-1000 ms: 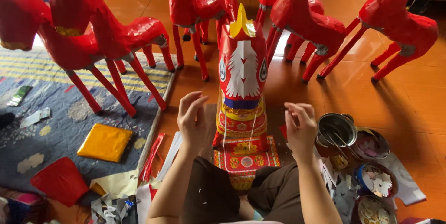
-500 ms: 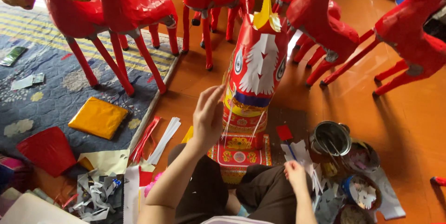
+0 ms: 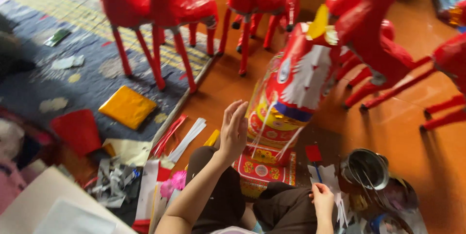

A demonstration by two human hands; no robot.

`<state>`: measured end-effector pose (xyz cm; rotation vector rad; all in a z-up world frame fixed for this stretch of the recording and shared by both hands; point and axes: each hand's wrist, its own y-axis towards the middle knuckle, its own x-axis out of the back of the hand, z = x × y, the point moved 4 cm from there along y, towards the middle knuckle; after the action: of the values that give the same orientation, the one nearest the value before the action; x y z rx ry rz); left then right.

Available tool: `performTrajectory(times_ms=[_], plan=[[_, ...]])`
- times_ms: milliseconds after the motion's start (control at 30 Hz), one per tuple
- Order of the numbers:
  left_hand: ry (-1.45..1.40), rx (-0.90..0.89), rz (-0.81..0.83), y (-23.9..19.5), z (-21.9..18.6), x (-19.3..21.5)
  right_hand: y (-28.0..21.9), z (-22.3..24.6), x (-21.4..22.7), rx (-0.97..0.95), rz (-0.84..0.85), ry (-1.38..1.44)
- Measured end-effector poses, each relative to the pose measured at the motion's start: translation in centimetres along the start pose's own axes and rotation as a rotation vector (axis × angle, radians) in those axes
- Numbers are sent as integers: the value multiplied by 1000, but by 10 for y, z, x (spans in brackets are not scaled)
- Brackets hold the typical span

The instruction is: Assembling and decorating traditional red paper horse crafts by folding and gluing paper components.

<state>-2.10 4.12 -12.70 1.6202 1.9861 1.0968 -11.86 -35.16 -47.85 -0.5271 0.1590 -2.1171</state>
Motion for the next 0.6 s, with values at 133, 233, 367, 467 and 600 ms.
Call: performTrajectory(times_ms=[133, 233, 367, 467, 600], plan=[[92, 672, 148, -99, 130, -16, 4, 9, 5, -35, -111, 21], [119, 849, 238, -152, 165, -8, 17, 6, 8, 36, -144, -2], [95, 986, 250, -186, 195, -8, 44, -20, 15, 67, -117, 16], [122, 939, 245, -198, 219, -11, 54, -33, 27, 126, -162, 146], [175, 1002, 321, -180, 213, -13, 28, -22, 57, -4, -393, 211]])
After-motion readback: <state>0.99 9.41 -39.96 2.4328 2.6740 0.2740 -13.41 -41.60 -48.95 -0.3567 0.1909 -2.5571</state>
